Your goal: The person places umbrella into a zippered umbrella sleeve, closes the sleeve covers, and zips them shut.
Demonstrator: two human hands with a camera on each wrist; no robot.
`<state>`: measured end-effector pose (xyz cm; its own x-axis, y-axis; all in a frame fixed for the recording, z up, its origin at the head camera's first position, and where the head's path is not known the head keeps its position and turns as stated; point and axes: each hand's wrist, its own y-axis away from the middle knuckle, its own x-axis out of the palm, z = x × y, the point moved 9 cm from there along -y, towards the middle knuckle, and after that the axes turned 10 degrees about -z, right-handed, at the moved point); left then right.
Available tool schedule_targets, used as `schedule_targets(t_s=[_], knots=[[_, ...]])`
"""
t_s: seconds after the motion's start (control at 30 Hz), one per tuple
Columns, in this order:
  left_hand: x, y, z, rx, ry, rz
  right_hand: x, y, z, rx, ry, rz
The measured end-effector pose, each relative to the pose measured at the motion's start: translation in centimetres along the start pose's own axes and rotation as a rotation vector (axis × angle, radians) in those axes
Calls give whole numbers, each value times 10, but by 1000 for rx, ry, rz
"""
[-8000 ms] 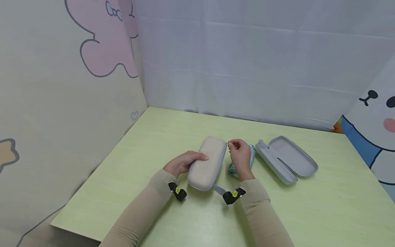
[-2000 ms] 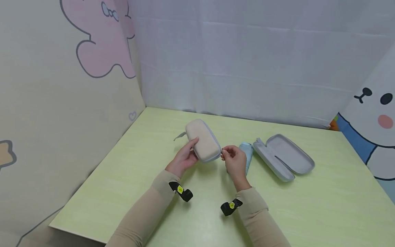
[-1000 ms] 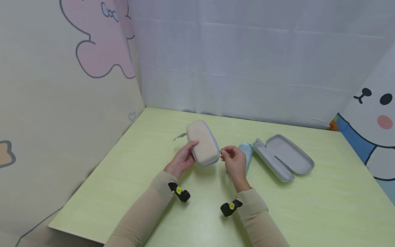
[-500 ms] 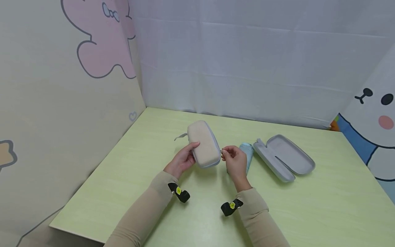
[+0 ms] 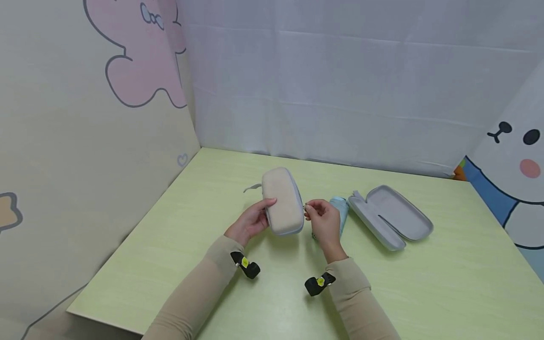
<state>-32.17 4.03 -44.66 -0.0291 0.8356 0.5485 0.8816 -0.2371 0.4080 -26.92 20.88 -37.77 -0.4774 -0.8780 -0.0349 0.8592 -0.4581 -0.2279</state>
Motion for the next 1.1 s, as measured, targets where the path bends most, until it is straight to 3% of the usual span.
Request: schedule_targets(t_s=[0.2, 0.6, 1.1], knots=[[3, 3, 0, 2, -49, 42, 0, -1, 0, 5, -5, -7], [0, 1, 1, -6, -55, 27, 0, -1, 3, -9, -4, -11], [3, 6, 4, -24, -97, 83, -1, 0, 3, -28, -17, -4]])
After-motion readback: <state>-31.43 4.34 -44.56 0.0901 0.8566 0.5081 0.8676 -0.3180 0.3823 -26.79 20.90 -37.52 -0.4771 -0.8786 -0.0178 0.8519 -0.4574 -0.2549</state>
